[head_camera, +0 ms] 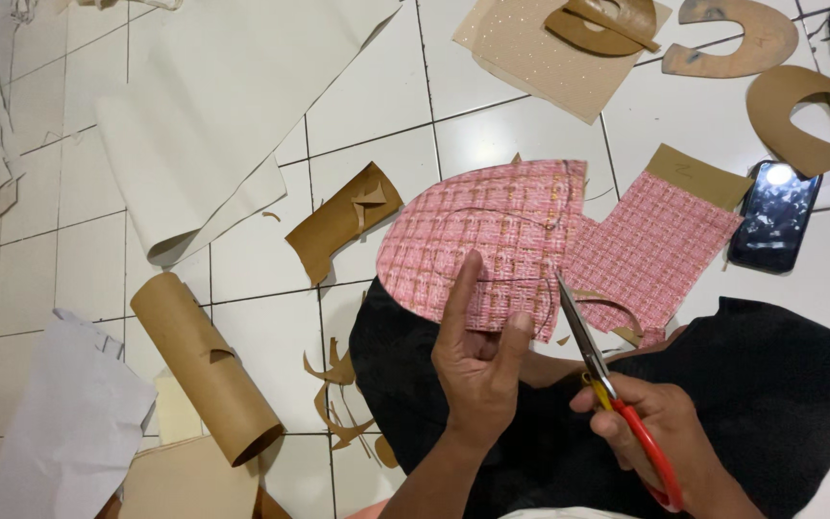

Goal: The person sits on the tiled floor and traces around cardboard shoe patterns onto pink woven fabric using a pen, then cuts out the traced shoe upper pieces with scissors, trimming along the marked lines and setting the cut pieces aside.

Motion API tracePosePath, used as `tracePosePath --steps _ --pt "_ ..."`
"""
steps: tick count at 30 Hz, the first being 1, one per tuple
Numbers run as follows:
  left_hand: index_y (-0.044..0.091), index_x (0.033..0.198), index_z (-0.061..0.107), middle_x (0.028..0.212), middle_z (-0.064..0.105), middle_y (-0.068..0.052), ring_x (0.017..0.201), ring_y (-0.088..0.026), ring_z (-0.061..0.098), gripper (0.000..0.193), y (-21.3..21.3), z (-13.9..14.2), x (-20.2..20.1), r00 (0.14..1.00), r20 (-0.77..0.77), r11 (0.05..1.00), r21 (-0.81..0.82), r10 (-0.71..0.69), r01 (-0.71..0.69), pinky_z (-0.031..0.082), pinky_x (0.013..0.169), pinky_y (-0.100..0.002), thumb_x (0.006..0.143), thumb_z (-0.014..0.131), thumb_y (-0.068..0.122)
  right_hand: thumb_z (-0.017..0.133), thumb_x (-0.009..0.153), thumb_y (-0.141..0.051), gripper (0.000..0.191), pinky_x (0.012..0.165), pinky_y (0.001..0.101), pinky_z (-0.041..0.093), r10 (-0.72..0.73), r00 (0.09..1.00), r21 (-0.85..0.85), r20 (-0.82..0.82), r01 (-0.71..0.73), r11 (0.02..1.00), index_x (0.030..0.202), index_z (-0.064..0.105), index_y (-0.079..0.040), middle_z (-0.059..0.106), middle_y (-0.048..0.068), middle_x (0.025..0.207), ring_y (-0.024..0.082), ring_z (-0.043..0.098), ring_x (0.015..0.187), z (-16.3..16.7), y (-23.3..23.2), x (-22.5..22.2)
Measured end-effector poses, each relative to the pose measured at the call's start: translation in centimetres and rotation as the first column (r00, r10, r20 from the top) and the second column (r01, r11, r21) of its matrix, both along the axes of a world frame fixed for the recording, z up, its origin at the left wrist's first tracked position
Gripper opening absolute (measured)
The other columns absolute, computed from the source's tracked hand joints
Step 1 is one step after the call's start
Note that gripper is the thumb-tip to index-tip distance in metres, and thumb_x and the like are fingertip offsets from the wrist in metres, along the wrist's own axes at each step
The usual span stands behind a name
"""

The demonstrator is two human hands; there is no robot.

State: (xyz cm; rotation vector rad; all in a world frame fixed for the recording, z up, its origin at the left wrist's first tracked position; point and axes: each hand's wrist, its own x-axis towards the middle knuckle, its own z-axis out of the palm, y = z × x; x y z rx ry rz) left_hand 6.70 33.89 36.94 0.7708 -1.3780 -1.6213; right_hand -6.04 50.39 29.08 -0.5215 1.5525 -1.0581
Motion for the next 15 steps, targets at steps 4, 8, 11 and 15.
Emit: tracePosePath --steps 4,8,11,15 --pt "-0.003 0.163 0.028 0.165 0.042 -0.021 0.128 -0.018 0.062 0.070 -0.4 0.5 -0.3 0.998 -0.067 0.999 0.034 0.006 -0.004 0.056 0.102 -0.030 0.102 0.063 0.001 0.076 0.075 -0.060 0.070 0.037 0.0292 0.038 -0.012 0.992 0.054 0.123 0.006 0.999 0.102 0.071 0.004 0.053 0.005 0.050 0.015 0.047 0.038 -0.2 0.6 0.6" --pt "-0.002 0.162 0.027 0.159 0.046 -0.022 0.121 -0.021 0.067 0.072 -0.4 1.0 0.3 0.995 0.058 0.996 0.034 -0.081 0.079 0.061 0.094 -0.031 0.100 0.063 0.002 0.058 0.080 -0.075 0.086 0.052 0.0265 0.047 0.076 0.966 -0.171 0.245 -0.035 0.985 0.113 0.066 0.003 0.054 0.000 0.066 0.011 0.050 0.057 0.3 0.3 0.2" --pt "-0.003 0.163 0.028 0.155 0.050 -0.026 0.122 -0.022 0.066 0.073 0.0 1.2 0.8 0.984 0.052 0.983 0.080 -0.169 0.164 0.060 0.096 -0.032 0.100 0.065 0.000 0.050 0.080 -0.084 0.093 0.060 0.0256 0.050 0.151 0.981 -0.229 0.118 -0.121 0.966 0.116 0.064 0.001 0.055 0.000 0.069 0.011 0.052 0.065 1.3 -0.1 -0.4" --pt "-0.005 0.163 0.027 0.158 0.045 -0.026 0.129 -0.024 0.061 0.076 -0.3 1.4 1.0 0.983 -0.010 0.979 0.089 -0.181 0.181 0.056 0.103 -0.035 0.098 0.066 -0.003 0.056 0.073 -0.083 0.096 0.057 0.0296 0.048 0.180 0.982 -0.138 0.063 -0.170 0.976 0.116 0.064 0.002 0.052 0.003 0.068 0.014 0.049 0.063 2.5 -0.8 0.0"
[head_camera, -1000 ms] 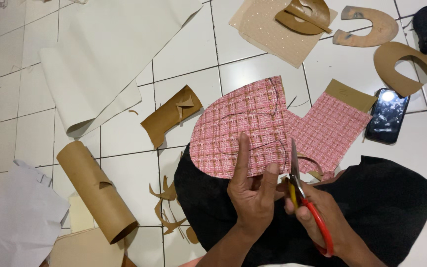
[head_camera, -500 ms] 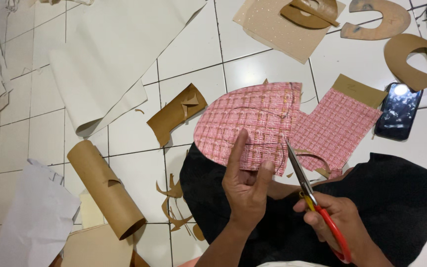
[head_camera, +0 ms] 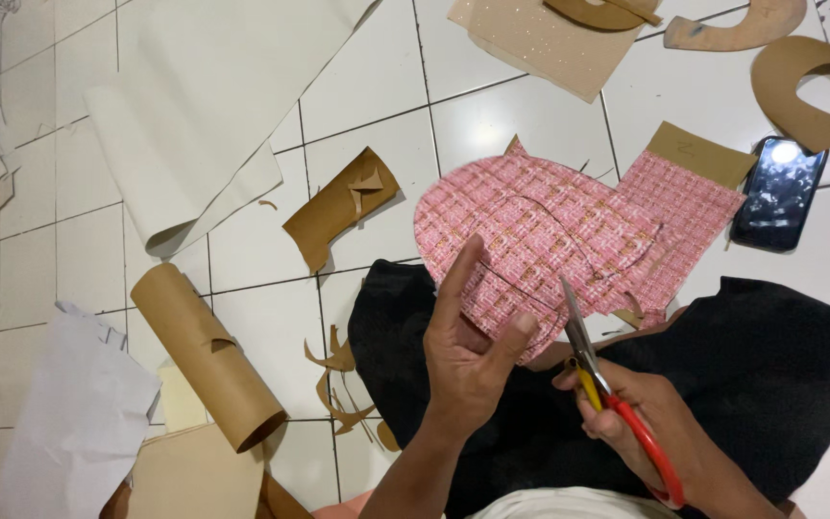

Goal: The person sits on the tiled floor and traces around cardboard shoe patterns onto pink woven fabric using a pen, then cuts out the traced shoe upper pieces with scissors, trimming along the marked lines and setting the cut pieces aside.

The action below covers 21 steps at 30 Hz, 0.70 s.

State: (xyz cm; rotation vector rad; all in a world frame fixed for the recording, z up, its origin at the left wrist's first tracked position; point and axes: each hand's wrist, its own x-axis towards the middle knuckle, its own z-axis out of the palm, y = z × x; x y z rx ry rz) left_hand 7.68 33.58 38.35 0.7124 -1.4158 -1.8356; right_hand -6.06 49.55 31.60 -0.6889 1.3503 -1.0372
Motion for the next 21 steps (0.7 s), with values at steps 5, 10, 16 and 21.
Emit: tracePosePath --steps 5,10,16,21 --pt "-0.004 0.164 0.020 0.167 0.033 -0.021 0.143 -0.025 0.050 0.082 -0.9 0.6 0.6 0.993 -0.028 0.992 0.038 -0.117 0.118 0.050 0.117 -0.038 0.097 0.066 -0.003 0.045 0.075 -0.090 0.105 0.060 0.0312 0.049 0.114 0.990 -0.091 -0.078 -0.121 0.989 0.121 0.066 0.002 0.055 0.002 0.074 0.015 0.052 0.067 0.8 0.3 -1.2" --pt "-0.005 0.167 0.021 0.169 0.035 -0.025 0.149 -0.026 0.047 0.083 -1.4 1.2 1.3 0.970 0.008 0.969 0.050 -0.242 0.241 0.043 0.124 -0.040 0.098 0.068 -0.004 0.044 0.074 -0.098 0.117 0.059 0.0361 0.044 0.213 0.969 -0.031 -0.127 -0.219 0.975 0.130 0.066 0.003 0.061 0.006 0.080 0.020 0.056 0.069 0.4 1.6 -2.8" --pt "-0.004 0.167 0.019 0.173 0.029 -0.022 0.154 -0.022 0.039 0.086 -1.7 1.2 1.0 0.953 0.064 0.956 0.022 -0.295 0.294 0.037 0.128 -0.038 0.097 0.069 -0.003 0.041 0.064 -0.103 0.124 0.057 0.0394 0.042 0.321 0.911 0.116 -0.259 -0.301 0.947 0.131 0.068 -0.002 0.059 0.009 0.082 0.024 0.057 0.065 -0.9 2.4 -3.9" --pt "-0.003 0.168 0.018 0.171 0.033 -0.024 0.151 -0.024 0.043 0.087 -1.8 0.7 0.6 0.949 0.059 0.948 0.095 -0.310 0.304 0.040 0.127 -0.039 0.097 0.070 -0.001 0.043 0.065 -0.103 0.124 0.057 0.0387 0.044 0.332 0.912 0.130 -0.239 -0.309 0.942 0.130 0.070 -0.001 0.061 0.009 0.082 0.024 0.057 0.070 -1.2 2.1 -4.2"
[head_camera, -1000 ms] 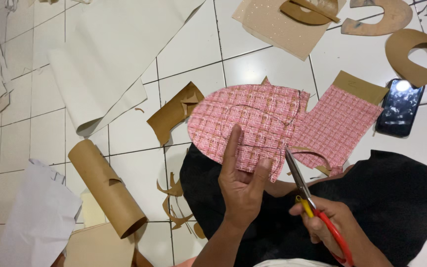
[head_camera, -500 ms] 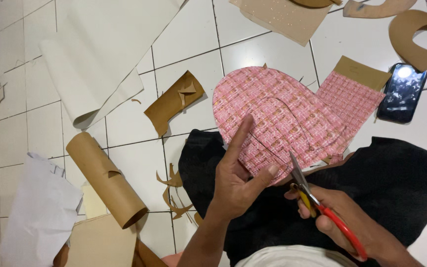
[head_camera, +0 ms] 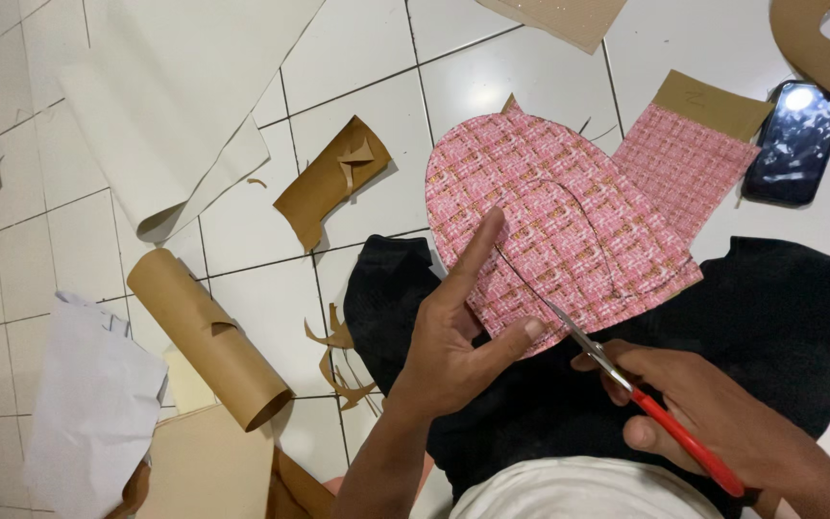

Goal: The person sits on the tiled floor and traces around cardboard shoe patterns onto pink woven fabric using a pen, then cuts out the traced shoe upper pieces with scissors, trimming along the marked lines and setting the cut pieces aside.

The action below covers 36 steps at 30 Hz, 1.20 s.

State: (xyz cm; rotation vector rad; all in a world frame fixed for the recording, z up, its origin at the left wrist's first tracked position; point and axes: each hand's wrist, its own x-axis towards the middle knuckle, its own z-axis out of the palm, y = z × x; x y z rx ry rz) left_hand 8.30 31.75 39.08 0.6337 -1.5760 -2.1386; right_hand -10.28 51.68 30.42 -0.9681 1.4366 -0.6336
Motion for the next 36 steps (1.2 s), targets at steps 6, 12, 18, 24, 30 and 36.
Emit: tracePosePath --steps 6,12,18,24,30,36 --pt "-0.005 0.165 0.023 0.172 0.029 -0.022 0.157 -0.022 0.036 0.083 -0.6 -1.6 -0.1 0.988 -0.022 0.975 -0.157 0.156 -0.157 0.037 0.127 -0.038 0.096 0.070 -0.003 0.041 0.066 -0.101 0.118 0.064 0.0365 0.048 -0.029 0.955 -0.043 0.297 0.044 0.998 0.123 0.066 0.000 0.059 0.010 0.079 0.021 0.056 0.071 -0.8 0.0 0.0" --pt "-0.007 0.157 0.041 0.158 0.050 -0.022 0.136 -0.023 0.057 0.063 -1.8 -4.4 0.2 0.945 0.038 0.933 -0.177 0.325 -0.313 0.051 0.115 -0.037 0.100 0.068 0.000 0.065 0.075 -0.071 0.083 0.046 0.0354 0.044 -0.271 0.791 0.129 0.549 0.240 0.962 0.102 0.072 0.008 0.056 0.006 0.060 0.019 0.052 0.050 -2.2 0.5 1.4" --pt "-0.004 0.154 0.048 0.148 0.060 -0.014 0.096 -0.008 0.056 0.060 0.2 -7.0 0.0 0.943 0.089 0.935 -0.188 0.321 -0.301 0.049 0.080 -0.023 0.099 0.070 0.010 0.086 0.076 -0.043 0.049 0.055 0.0371 0.051 -0.362 0.818 -0.126 -0.446 0.343 0.931 0.099 0.071 -0.003 0.066 0.009 0.067 0.026 0.065 0.058 0.7 -2.6 3.3" --pt "-0.006 0.144 0.063 0.100 0.066 -0.006 0.079 -0.004 0.056 0.050 2.0 -8.7 -1.5 0.924 0.162 0.935 0.022 0.347 -0.355 0.046 0.067 -0.019 0.101 0.073 0.017 0.079 0.077 -0.029 0.053 0.073 0.0455 0.055 -0.401 0.690 -0.398 -0.602 0.175 0.900 0.116 0.062 0.003 0.069 0.020 0.097 0.038 0.069 0.087 3.4 -6.1 4.8" --pt "-0.007 0.137 0.066 0.100 0.072 -0.004 0.082 -0.004 0.061 0.043 0.4 -8.2 -0.7 0.927 0.109 0.929 0.055 0.359 -0.366 0.052 0.075 -0.019 0.100 0.071 0.015 0.071 0.087 -0.029 0.043 0.088 0.0374 0.056 -0.551 0.605 -0.614 -0.575 0.127 0.779 0.119 0.062 -0.002 0.069 0.019 0.113 0.032 0.070 0.103 6.5 -3.8 6.8" --pt "-0.008 0.135 0.064 0.102 0.074 -0.007 0.084 -0.007 0.067 0.043 -0.6 -7.2 0.3 0.935 0.017 0.887 0.312 0.353 -0.340 0.056 0.078 -0.024 0.097 0.072 0.011 0.056 0.103 -0.022 0.038 0.089 0.0343 0.058 -0.743 0.621 -0.012 0.251 0.769 0.639 0.125 0.063 0.007 0.072 0.023 0.114 0.026 0.074 0.100 1.8 -3.5 2.6"
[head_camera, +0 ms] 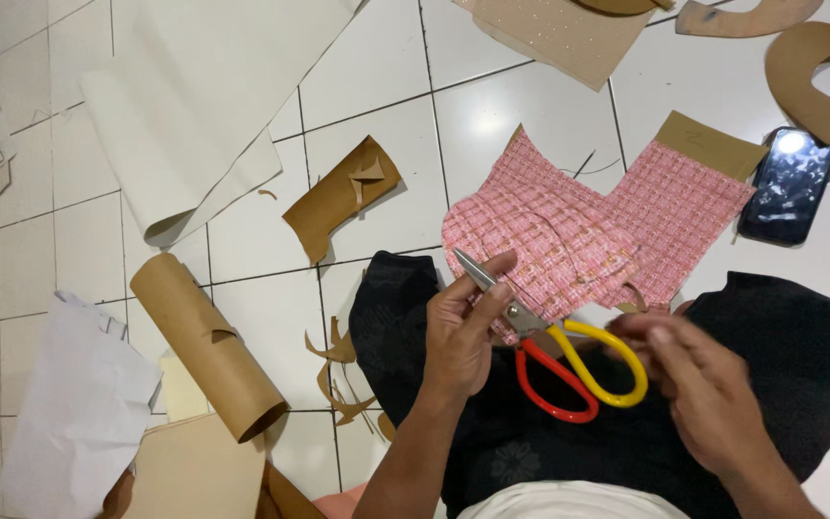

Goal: The person sits on the tiled floor and traces around cardboard shoe patterns onto pink woven fabric using a pen, then cuts out the traced shoe upper pieces with scissors, trimming along the marked lines and setting the cut pieces aside.

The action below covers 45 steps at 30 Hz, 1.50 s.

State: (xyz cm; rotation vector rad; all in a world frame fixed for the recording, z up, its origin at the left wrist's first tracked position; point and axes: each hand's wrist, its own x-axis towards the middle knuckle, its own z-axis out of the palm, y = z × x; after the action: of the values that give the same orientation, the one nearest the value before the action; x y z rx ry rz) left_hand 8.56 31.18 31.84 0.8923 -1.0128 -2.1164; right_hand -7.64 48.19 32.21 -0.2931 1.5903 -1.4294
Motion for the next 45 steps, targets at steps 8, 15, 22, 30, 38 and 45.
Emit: tracePosePath --steps 8,15,22,30,38,45 --pt "-0.007 0.138 0.071 0.089 0.070 -0.003 0.072 -0.002 0.057 0.040 1.6 0.6 0.7 0.979 -0.048 0.980 -0.036 -0.198 0.196 0.048 0.065 -0.018 0.108 0.071 0.019 0.079 0.097 -0.019 0.045 0.061 0.0315 0.050 0.562 0.618 -0.339 0.549 -0.450 0.826 0.129 0.058 0.004 0.060 0.009 0.084 0.016 0.058 0.069 -4.4 4.1 2.8" --pt "-0.004 0.146 0.058 0.138 0.066 -0.014 0.115 -0.011 0.062 0.051 -0.7 2.5 1.2 0.971 0.190 0.907 -0.365 -0.148 0.209 0.055 0.098 -0.029 0.099 0.073 0.008 0.064 0.094 -0.055 0.066 0.056 0.0323 0.048 0.511 0.754 -0.164 0.414 -0.490 0.856 0.113 0.059 0.008 0.053 0.005 0.070 0.017 0.053 0.059 -3.8 6.7 0.7" --pt "-0.006 0.156 0.044 0.155 0.053 -0.020 0.138 -0.020 0.055 0.062 -0.2 3.9 0.2 0.991 0.079 0.903 -0.411 -0.105 0.128 0.049 0.118 -0.037 0.101 0.070 0.006 0.043 0.080 -0.082 0.094 0.057 0.0342 0.049 0.661 0.696 -0.094 0.282 -0.665 0.741 0.115 0.063 0.003 0.056 0.006 0.064 0.018 0.054 0.058 -3.8 6.9 0.4" --pt "-0.006 0.156 0.043 0.155 0.053 -0.020 0.136 -0.020 0.057 0.062 0.0 3.6 0.8 0.995 0.076 0.907 -0.414 -0.058 0.084 0.051 0.115 -0.036 0.100 0.069 0.003 0.041 0.081 -0.078 0.091 0.059 0.0351 0.055 0.647 0.708 -0.044 0.284 -0.664 0.746 0.118 0.064 0.001 0.061 0.007 0.064 0.020 0.057 0.061 -3.3 6.6 0.1" --pt "-0.007 0.158 0.041 0.156 0.053 -0.021 0.135 -0.019 0.057 0.064 0.9 3.6 0.3 0.992 0.095 0.902 -0.416 -0.081 0.114 0.051 0.113 -0.034 0.101 0.069 0.005 0.043 0.086 -0.075 0.089 0.064 0.0335 0.051 0.584 0.783 -0.151 0.215 -0.564 0.812 0.122 0.060 0.005 0.051 0.007 0.079 0.017 0.048 0.071 -3.4 6.3 0.6" --pt "-0.004 0.160 0.036 0.151 0.056 -0.018 0.122 -0.014 0.062 0.066 4.3 3.0 -1.5 0.993 0.082 0.890 -0.455 0.080 -0.034 0.054 0.104 -0.028 0.103 0.067 0.008 0.039 0.090 -0.079 0.095 0.078 0.0311 0.052 0.467 0.877 -0.121 -0.116 -0.479 0.869 0.129 0.058 0.005 0.060 0.006 0.086 0.017 0.057 0.081 -0.3 2.6 2.5"
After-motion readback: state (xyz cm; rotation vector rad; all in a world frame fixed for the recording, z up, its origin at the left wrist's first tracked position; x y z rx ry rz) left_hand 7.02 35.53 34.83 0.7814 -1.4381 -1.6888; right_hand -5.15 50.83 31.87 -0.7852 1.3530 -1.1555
